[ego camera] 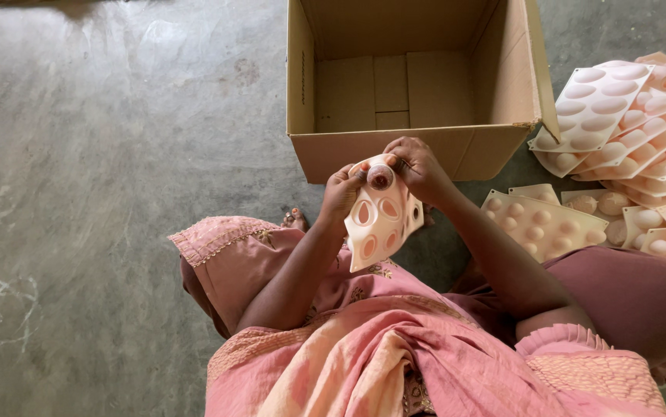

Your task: The person sits on the floor and assembles egg trays by hand. They pick up small round objects from the floor and place them into the indentations of a flexible tray, then fold the tray to secure the objects inside.

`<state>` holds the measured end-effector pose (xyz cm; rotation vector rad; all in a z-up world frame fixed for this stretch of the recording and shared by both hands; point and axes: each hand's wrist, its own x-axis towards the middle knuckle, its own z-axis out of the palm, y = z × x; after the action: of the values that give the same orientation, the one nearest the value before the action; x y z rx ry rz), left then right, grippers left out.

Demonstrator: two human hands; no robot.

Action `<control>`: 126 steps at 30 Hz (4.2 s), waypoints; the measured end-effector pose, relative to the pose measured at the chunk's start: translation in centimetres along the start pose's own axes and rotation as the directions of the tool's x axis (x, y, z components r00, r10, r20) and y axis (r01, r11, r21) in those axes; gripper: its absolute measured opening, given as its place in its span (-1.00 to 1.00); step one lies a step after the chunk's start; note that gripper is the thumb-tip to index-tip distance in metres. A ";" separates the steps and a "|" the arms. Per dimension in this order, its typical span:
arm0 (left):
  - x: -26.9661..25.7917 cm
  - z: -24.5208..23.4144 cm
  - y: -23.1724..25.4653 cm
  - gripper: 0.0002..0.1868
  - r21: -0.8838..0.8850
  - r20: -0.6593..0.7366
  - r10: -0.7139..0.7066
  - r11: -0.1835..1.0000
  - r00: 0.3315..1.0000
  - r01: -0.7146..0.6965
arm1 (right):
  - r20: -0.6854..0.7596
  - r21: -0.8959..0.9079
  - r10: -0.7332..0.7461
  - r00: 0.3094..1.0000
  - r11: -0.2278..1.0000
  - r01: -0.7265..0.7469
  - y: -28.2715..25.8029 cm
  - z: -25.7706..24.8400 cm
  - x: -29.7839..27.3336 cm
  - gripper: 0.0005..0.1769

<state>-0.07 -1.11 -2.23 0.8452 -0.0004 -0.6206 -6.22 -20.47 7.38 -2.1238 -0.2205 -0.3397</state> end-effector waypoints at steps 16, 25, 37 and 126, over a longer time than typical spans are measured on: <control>-5.9 8.6 7.9 -0.63 0.848 -0.059 0.281 0.521 0.958 -0.100 | 0.071 0.043 0.147 0.987 0.988 -0.150 -7.9 -3.4 -0.8 -0.54; -7.1 7.9 8.4 -0.73 0.890 0.368 0.344 -0.399 0.864 -0.220 | 0.515 -0.051 0.515 0.685 0.816 -0.576 11.0 -2.8 -1.8 -0.49; -7.6 6.8 8.6 -0.87 0.743 0.442 0.171 -0.620 0.881 -0.252 | 0.301 -0.526 0.672 0.677 0.709 -0.470 25.4 8.6 -11.7 -0.40; -4.5 5.2 8.3 0.34 0.996 0.022 0.352 -0.091 0.936 0.011 | 0.295 0.631 0.397 0.869 0.602 -0.489 3.1 -1.8 -1.1 -0.42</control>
<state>-0.75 1.69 8.13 2.4566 -0.4194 -0.0902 -6.65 -23.71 5.51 -1.3680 0.1172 0.1736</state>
